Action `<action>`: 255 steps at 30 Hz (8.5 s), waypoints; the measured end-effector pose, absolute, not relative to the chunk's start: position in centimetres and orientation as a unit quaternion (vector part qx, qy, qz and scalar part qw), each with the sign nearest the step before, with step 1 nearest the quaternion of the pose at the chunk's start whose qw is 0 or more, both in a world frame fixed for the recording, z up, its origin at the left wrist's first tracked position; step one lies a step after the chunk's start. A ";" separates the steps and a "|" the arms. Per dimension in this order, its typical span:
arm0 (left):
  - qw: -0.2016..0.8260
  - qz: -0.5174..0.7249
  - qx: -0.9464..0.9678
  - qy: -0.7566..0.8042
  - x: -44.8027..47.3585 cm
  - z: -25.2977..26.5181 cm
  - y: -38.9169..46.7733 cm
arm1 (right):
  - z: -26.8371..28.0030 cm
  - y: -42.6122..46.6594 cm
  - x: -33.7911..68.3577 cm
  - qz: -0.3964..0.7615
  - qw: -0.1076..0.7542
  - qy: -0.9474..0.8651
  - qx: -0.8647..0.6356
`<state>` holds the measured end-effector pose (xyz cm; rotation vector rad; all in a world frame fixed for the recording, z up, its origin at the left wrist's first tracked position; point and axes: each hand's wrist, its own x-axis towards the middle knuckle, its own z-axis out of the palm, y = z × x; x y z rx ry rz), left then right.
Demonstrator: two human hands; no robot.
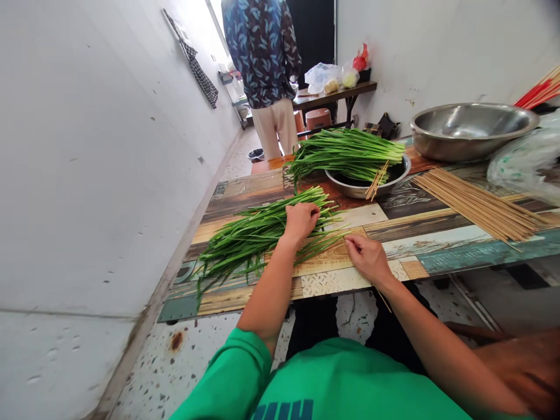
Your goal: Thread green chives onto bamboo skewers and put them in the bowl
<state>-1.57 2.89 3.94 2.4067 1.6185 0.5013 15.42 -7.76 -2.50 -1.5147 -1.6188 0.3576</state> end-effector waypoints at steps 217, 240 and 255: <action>0.177 0.221 0.807 0.518 -0.4 3.2 2.7 | -2.8 -7.8 15.4 0.110 0.409 -0.665 -0.615; 0.118 0.130 0.877 0.446 -1.0 2.4 3.5 | -2.4 -8.1 15.1 0.119 0.404 -0.639 -0.643; 0.140 0.240 0.819 0.502 -1.1 2.8 3.7 | -2.7 -8.0 15.2 0.123 0.401 -0.643 -0.641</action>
